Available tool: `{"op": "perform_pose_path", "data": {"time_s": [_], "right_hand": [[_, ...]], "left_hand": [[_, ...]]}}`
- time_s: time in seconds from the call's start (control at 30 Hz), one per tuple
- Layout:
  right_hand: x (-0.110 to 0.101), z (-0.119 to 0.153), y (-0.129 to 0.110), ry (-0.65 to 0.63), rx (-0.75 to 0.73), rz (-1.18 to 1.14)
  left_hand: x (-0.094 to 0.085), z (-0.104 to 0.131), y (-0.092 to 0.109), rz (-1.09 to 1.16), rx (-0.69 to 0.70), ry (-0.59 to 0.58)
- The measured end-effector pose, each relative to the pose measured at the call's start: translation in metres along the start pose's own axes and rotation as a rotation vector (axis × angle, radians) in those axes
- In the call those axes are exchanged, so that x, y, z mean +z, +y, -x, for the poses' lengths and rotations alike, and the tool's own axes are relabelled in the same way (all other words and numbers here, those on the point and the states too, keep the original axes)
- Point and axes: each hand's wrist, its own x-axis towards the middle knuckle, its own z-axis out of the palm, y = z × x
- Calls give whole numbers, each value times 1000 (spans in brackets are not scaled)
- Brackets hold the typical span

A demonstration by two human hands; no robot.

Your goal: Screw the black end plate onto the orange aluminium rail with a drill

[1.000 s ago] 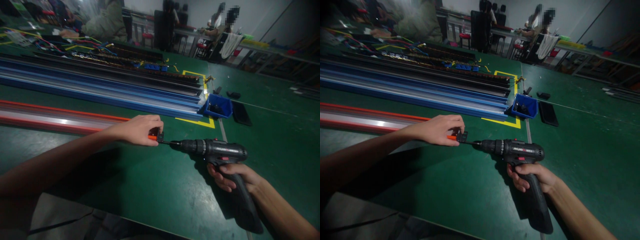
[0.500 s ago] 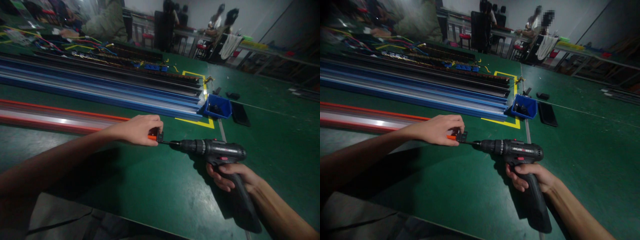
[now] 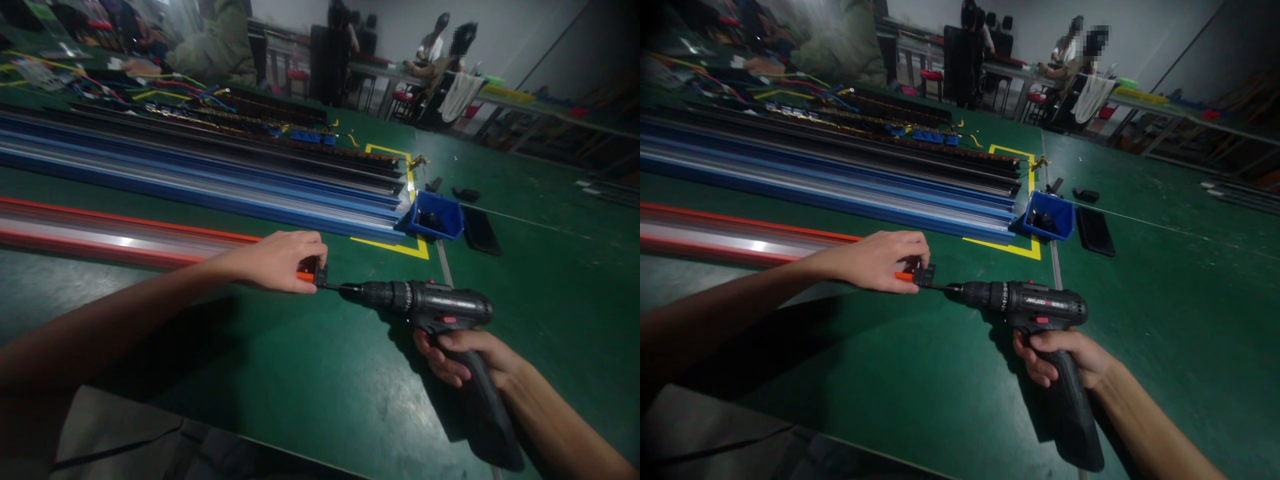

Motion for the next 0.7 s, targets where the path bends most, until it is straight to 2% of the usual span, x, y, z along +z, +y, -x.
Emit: {"op": "perform_pose_path", "data": {"time_s": [0.7], "right_hand": [[2,-1,-1,17,16,10]], "left_hand": [[0,0,1,-5,-3,2]]}}
